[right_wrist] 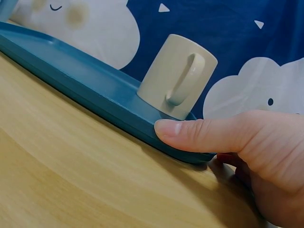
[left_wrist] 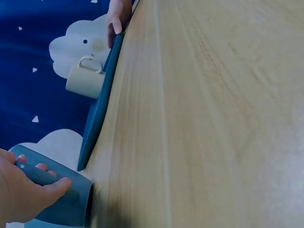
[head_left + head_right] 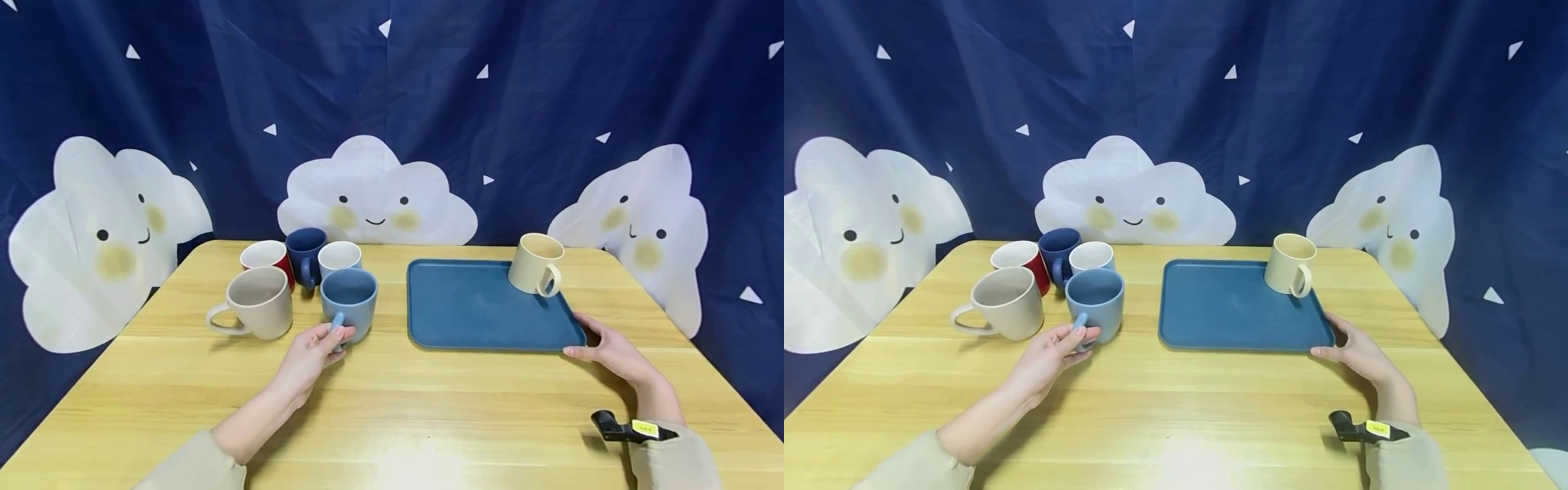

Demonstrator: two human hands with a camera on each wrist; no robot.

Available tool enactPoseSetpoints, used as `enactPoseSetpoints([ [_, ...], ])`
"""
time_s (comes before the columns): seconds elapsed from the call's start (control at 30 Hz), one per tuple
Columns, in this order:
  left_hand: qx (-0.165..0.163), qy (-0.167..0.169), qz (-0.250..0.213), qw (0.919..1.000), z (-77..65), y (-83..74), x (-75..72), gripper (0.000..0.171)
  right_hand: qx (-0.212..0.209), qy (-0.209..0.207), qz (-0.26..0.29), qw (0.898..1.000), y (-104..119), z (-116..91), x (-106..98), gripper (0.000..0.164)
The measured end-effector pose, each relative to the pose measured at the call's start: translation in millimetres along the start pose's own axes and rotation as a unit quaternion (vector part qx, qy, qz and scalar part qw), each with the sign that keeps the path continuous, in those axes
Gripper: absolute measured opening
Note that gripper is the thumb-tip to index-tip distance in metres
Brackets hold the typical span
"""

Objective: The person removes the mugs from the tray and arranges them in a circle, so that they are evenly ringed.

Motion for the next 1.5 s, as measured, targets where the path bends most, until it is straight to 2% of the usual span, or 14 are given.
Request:
enactPoseSetpoints([
  [0.1, -0.004, 0.002, -0.003, 1.0, 0.7, 1.2, -0.4, 0.032, -0.001, -0.002, -0.001, 1.0, 1.0, -0.8, 0.1, 0.087],
  [0.33, 0.0, -0.016, 0.0, 0.9999, 0.5, 5.4, -4.4, 0.032, -0.002, 0.0, 0.01, 1.0, 3.3, -2.9, 1.5, 0.088],
  [0.77, 0.008, -0.038, 0.063, 0.9972, 3.8, 0.9, -14.1, 0.033, 0.001, -0.002, 0.012, 1.0, 2.1, -3.7, 0.6, 0.087],
  [1.07, 0.017, -0.055, 0.066, 0.9962, 2.6, 2.6, -18.4, 0.033, 0.002, -0.001, 0.014, 1.0, 0.7, -2.8, 0.4, 0.087],
  [1.33, 0.03, -0.095, 0.068, 0.9927, 3.4, 5.3, -20.9, 0.027, 0.0, -0.001, 0.012, 1.0, 0.2, -2.1, -0.1, 0.087],
  [1.5, 0.047, -0.128, 0.104, 0.9852, 0.4, -0.6, -23.6, 0.026, -0.001, 0.0, 0.008, 1.0, 0.1, -0.4, -0.2, 0.088],
])
Point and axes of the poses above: each hand's wrist, its own z-axis towards the middle knuckle, its own x-axis out of the palm, y = z × x, the point moved 3 cm from there along z, towards the middle knuckle, and after that the axes turned 1 degree about -x, right-handed, at the moved point
